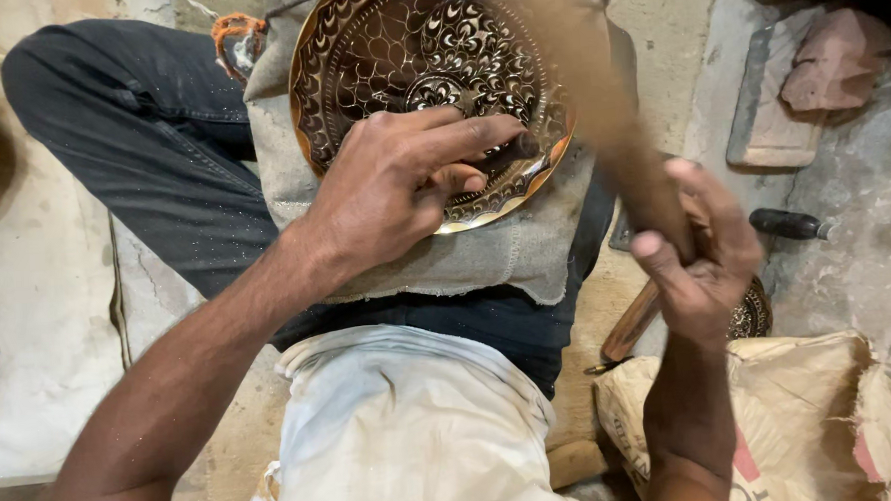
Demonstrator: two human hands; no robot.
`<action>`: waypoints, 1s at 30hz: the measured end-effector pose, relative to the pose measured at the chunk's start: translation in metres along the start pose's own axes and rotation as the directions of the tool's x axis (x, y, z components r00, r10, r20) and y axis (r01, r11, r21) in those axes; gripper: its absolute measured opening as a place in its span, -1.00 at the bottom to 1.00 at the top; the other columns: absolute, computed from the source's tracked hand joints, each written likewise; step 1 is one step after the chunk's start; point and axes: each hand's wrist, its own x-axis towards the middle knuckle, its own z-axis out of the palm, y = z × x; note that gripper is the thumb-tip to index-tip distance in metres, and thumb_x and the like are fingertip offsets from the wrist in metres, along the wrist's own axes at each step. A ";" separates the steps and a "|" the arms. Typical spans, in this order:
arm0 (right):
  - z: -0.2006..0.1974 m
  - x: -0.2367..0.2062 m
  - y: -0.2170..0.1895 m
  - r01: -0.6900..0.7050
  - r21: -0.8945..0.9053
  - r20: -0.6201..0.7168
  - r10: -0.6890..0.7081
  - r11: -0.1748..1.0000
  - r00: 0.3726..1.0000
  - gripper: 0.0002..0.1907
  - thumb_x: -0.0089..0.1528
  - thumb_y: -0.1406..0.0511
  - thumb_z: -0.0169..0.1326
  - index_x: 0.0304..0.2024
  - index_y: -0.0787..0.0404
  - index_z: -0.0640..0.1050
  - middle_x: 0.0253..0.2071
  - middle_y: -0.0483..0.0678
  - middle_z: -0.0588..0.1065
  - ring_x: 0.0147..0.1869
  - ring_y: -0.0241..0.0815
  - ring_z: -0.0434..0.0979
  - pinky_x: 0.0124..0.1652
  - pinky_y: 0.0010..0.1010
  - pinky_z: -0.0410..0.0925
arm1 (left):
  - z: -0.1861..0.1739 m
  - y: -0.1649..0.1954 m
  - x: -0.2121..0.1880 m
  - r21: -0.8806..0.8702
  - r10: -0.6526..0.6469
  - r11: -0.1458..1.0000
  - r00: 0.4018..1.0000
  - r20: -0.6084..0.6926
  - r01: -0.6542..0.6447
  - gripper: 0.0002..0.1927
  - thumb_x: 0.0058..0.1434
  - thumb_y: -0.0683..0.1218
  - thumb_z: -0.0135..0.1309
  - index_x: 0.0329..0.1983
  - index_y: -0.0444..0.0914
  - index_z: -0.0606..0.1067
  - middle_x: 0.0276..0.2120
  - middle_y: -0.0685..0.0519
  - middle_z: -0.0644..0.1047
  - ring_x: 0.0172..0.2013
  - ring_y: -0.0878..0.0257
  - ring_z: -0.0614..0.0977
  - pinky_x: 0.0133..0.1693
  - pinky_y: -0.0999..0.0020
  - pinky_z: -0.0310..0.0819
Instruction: The person sits on the floor with an engraved brass plate resting on a cloth cushion on their lap. They hold a small punch against the plate's surface with one hand and strike it with a wooden mallet held in the other hand, repositioning the punch repeatedly to work the decorative pattern across the plate.
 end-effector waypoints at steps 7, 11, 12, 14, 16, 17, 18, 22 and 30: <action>-0.004 -0.008 -0.001 -0.031 0.088 0.014 0.030 0.996 0.999 -0.39 0.31 0.25 0.35 0.34 0.25 0.44 -0.13 -0.01 0.61 -0.13 -0.39 0.59 -0.13 -0.63 0.41 | -0.010 0.008 -0.009 -0.250 -0.026 0.968 0.995 -0.099 0.001 -0.59 0.34 -0.25 0.25 0.24 -0.27 0.49 -0.04 -0.05 0.66 -0.13 0.20 0.75 -0.10 0.31 0.74; -0.001 0.002 -0.004 -0.007 0.062 -0.050 0.010 0.998 0.999 -0.35 0.26 0.20 0.37 0.32 0.25 0.45 0.06 0.04 0.56 -0.02 -0.29 0.60 -0.07 -0.57 0.48 | -0.012 0.009 -0.013 -0.099 -0.078 0.993 0.993 -0.091 0.069 -0.52 0.22 -0.23 0.25 0.23 -0.30 0.49 -0.03 -0.11 0.64 -0.16 0.16 0.74 -0.14 0.27 0.71; 0.002 0.009 -0.005 0.038 0.067 -0.059 -0.034 0.997 0.998 -0.37 0.25 0.21 0.37 0.32 0.24 0.47 -0.04 0.03 0.58 -0.14 -0.30 0.60 -0.16 -0.58 0.45 | -0.011 0.008 -0.013 -0.063 -0.069 0.996 0.994 -0.082 0.064 -0.53 0.23 -0.23 0.26 0.22 -0.30 0.50 -0.06 -0.11 0.65 -0.17 0.14 0.74 -0.15 0.24 0.69; 0.009 0.021 -0.008 0.082 0.159 -0.114 -0.065 0.984 0.991 -0.39 0.22 0.22 0.38 0.29 0.19 0.50 -0.18 0.00 0.62 -0.33 -0.33 0.61 -0.32 -0.59 0.42 | -0.010 0.008 -0.012 -0.025 -0.072 0.997 0.996 -0.051 0.071 -0.55 0.23 -0.22 0.26 0.20 -0.29 0.51 -0.12 -0.09 0.66 -0.20 0.14 0.73 -0.19 0.23 0.68; 0.016 0.029 -0.013 0.076 0.425 -0.208 0.015 0.902 0.978 -0.39 0.20 0.20 0.39 0.26 0.09 0.48 -0.23 -0.05 0.62 -0.39 -0.36 0.62 -0.40 -0.59 0.42 | -0.009 0.006 -0.011 -0.007 -0.104 0.995 0.994 -0.026 0.103 -0.56 0.24 -0.22 0.27 0.19 -0.28 0.52 -0.18 -0.06 0.67 -0.27 0.17 0.73 -0.24 0.26 0.69; 0.017 0.031 -0.015 0.068 0.588 -0.244 0.096 0.806 0.965 -0.39 0.19 0.17 0.40 0.24 0.04 0.45 -0.23 -0.08 0.61 -0.40 -0.38 0.63 -0.42 -0.59 0.43 | -0.009 0.006 -0.012 -0.001 -0.083 0.997 0.996 -0.043 0.083 -0.57 0.25 -0.25 0.24 0.21 -0.30 0.51 -0.17 -0.07 0.66 -0.24 0.16 0.73 -0.21 0.27 0.69; 0.015 0.033 -0.017 0.039 0.414 -0.091 -0.001 0.909 0.996 -0.39 0.23 0.20 0.39 0.27 0.10 0.45 -0.19 -0.03 0.61 -0.33 -0.34 0.64 -0.36 -0.58 0.45 | -0.009 0.006 -0.013 0.004 -0.060 0.998 0.996 -0.058 0.060 -0.57 0.27 -0.29 0.21 0.22 -0.31 0.50 -0.15 -0.09 0.65 -0.21 0.14 0.73 -0.18 0.27 0.69; -0.002 0.032 -0.021 0.060 0.005 0.164 -0.060 0.998 0.985 -0.43 0.30 0.30 0.38 0.32 0.22 0.47 -0.11 0.10 0.62 -0.20 -0.25 0.66 -0.23 -0.53 0.50 | -0.008 0.006 -0.016 -0.022 -0.046 0.999 0.993 -0.111 0.044 -0.64 0.33 -0.29 0.21 0.19 -0.30 0.50 -0.11 -0.10 0.65 -0.22 0.17 0.73 -0.20 0.33 0.69; 0.003 0.047 -0.018 0.111 0.215 -0.031 -0.107 0.970 0.994 -0.44 0.36 0.29 0.36 0.34 0.14 0.43 -0.03 0.10 0.61 -0.22 -0.29 0.64 -0.25 -0.53 0.48 | -0.005 0.007 -0.020 -0.015 -0.059 0.998 0.983 -0.174 0.057 -0.61 0.31 -0.30 0.22 0.19 -0.33 0.46 -0.09 -0.09 0.64 -0.21 0.18 0.73 -0.20 0.33 0.69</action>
